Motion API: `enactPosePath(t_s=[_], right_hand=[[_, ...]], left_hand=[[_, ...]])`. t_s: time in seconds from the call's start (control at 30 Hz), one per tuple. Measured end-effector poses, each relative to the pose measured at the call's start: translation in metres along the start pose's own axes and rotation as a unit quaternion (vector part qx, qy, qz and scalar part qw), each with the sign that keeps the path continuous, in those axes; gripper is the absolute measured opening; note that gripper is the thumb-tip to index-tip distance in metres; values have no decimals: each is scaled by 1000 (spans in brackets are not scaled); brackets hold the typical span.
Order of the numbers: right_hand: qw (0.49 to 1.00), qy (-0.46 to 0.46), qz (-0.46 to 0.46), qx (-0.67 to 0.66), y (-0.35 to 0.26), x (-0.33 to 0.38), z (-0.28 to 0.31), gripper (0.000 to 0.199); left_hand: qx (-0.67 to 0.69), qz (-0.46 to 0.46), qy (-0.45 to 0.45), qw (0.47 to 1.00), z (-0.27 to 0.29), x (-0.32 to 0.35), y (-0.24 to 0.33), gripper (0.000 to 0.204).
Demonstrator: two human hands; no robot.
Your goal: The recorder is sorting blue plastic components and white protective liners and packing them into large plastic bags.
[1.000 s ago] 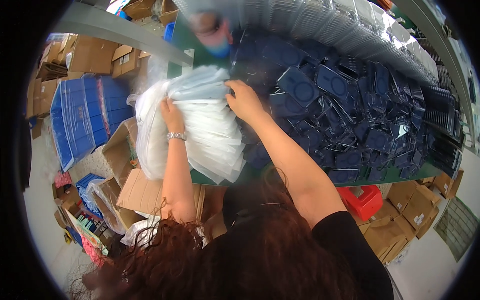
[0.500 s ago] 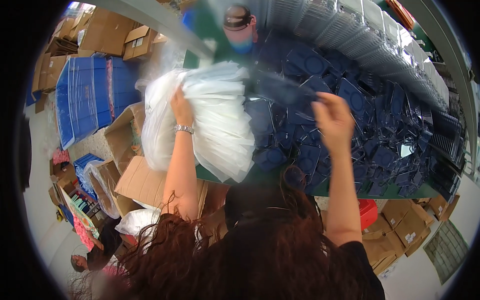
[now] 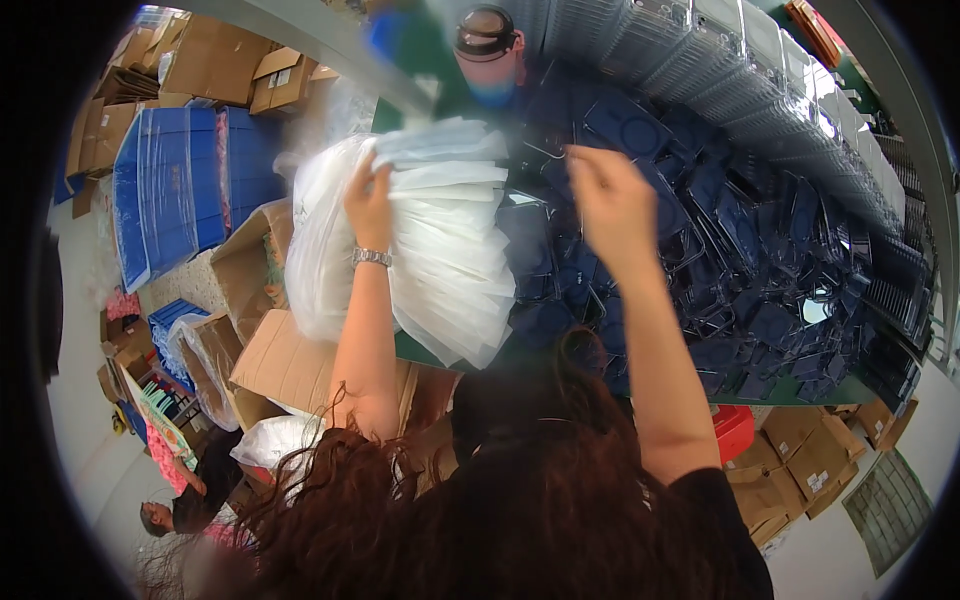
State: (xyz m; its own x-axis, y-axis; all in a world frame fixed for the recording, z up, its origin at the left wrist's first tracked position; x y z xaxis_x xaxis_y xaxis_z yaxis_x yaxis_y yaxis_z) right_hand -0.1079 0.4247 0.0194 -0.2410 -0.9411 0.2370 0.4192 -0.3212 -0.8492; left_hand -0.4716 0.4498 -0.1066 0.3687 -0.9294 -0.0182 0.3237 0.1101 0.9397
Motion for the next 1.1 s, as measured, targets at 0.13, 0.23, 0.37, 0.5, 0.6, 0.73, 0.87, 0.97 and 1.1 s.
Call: enactPosePath(t_s=[0.13, 0.23, 0.37, 0.5, 0.6, 0.73, 0.87, 0.97, 1.1], right_hand=[[984, -138, -84, -80, 60, -47, -129, 28], [997, -71, 2, 10, 66, -50, -151, 28], [994, -104, 20, 1, 48, -28, -145, 32], [991, -128, 29, -21, 40, -22, -146, 36], [989, -130, 39, -54, 19, -12, -128, 30], [993, -80, 55, -62, 14, 0, -46, 26], [991, 68, -36, -108, 41, 26, 98, 25], [975, 192, -55, -96, 94, 45, 201, 29], [920, 324, -7, 220, 86, 64, 241, 32]], left_hand=[[4, -11, 36, 999, -5, -2, 7, 27], [11, -46, 43, 998, 4, -4, 5, 21], [-49, -30, 53, 997, 8, -2, -4, 19], [-128, -84, 76, 985, 5, -4, 7, 28], [-168, -68, 70, 981, 11, -9, -12, 32], [-184, 9, 47, 982, 14, -10, -16, 35], [-1, 16, 13, 1000, 6, -6, -2, 42], [55, 2, 12, 998, 4, -9, 4, 44], [-34, 32, -40, 998, -4, -10, 3, 41]])
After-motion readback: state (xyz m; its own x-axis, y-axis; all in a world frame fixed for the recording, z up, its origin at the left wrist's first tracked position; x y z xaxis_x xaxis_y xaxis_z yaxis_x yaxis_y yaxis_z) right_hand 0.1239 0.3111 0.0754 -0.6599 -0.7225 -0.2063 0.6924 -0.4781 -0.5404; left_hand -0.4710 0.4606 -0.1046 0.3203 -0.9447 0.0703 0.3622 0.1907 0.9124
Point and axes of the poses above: each hand's wrist, its own x-axis away from the middle knuckle, its own z-axis out of the back of the hand, y = z × x, the point moved 9 cm from there along -x, towards the middle knuckle, and after that the axes turned 7 degrees about -z, right-handed, at the moved point
